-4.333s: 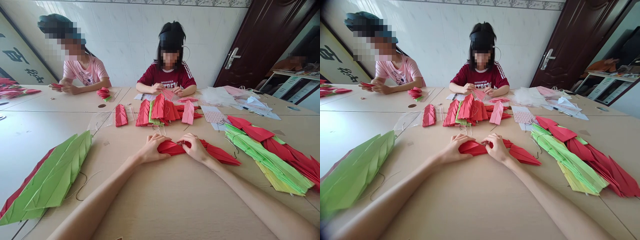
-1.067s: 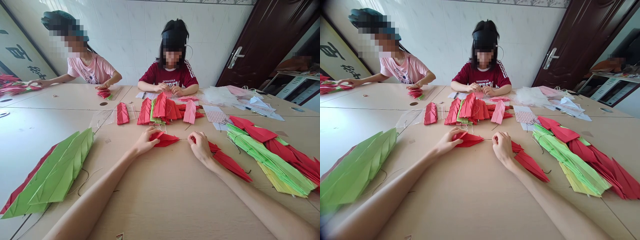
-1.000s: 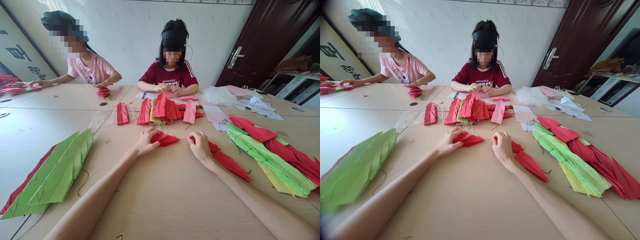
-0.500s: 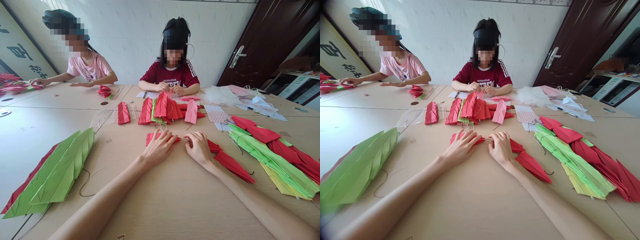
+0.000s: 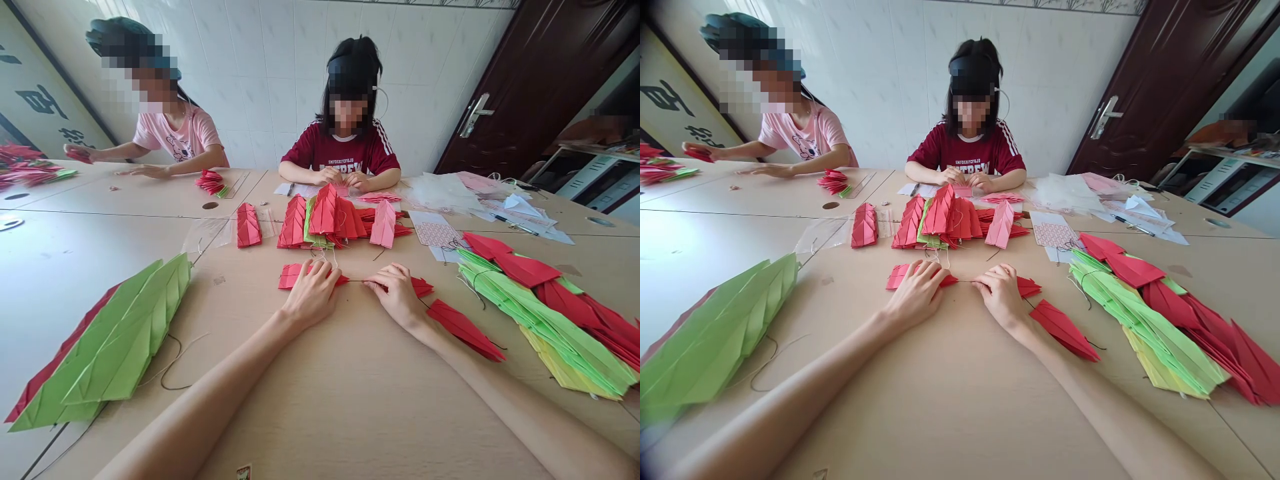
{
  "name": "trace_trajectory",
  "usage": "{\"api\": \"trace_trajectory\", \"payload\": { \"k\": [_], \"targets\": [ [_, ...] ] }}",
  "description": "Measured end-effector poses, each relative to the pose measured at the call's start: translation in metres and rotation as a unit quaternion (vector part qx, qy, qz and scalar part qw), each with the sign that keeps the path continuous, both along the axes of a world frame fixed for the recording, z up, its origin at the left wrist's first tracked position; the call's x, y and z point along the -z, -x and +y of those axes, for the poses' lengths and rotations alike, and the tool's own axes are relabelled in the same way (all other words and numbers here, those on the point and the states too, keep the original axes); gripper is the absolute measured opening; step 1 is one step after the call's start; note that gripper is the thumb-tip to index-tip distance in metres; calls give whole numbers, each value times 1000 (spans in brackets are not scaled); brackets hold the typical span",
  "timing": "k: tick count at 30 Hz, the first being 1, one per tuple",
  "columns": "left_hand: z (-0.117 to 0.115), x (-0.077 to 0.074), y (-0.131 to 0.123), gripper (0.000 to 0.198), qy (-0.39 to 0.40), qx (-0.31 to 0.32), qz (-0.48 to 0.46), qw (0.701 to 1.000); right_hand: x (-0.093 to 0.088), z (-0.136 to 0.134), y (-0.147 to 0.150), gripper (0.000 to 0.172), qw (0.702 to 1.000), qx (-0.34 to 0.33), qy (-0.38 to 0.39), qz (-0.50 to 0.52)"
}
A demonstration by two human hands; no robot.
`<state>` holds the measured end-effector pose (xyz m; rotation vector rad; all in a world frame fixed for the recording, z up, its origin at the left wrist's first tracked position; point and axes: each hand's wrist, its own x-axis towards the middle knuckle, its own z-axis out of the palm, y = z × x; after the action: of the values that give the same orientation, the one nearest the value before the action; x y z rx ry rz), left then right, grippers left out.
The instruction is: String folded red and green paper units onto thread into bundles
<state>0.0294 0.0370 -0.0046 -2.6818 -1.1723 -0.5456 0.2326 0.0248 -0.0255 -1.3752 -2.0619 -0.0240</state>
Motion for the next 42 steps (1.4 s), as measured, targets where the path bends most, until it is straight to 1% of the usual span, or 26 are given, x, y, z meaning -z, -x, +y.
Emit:
{"api": "trace_trajectory", "payload": {
  "k": [5,8,14,23,29,34,42],
  "targets": [
    [0,1,1,21,1,-50,-16,999,0,0,1,23,999,4,10,30],
    [0,1,0,21,4,-56,-23,998,0,-1,1,24,999,6,17,46],
    [0,2,0,16,-4,-47,-29,998,-2,-2,2,24,997,9,31,67],
    [1,4,0,26,8,-24,-48,999,-4,-3,2,24,997,5,24,78],
    [0,4,0,25,-4,-15,-31,999,-2,-2,1,24,996,13,32,84],
    [1,4,-1,25,5,1,-18,1000,-2,-1,0,23,995,17,41,87],
    [1,5,0,21,-9,-4,-3,1000,-7,-4,3,22,996,9,34,77]
  ]
}}
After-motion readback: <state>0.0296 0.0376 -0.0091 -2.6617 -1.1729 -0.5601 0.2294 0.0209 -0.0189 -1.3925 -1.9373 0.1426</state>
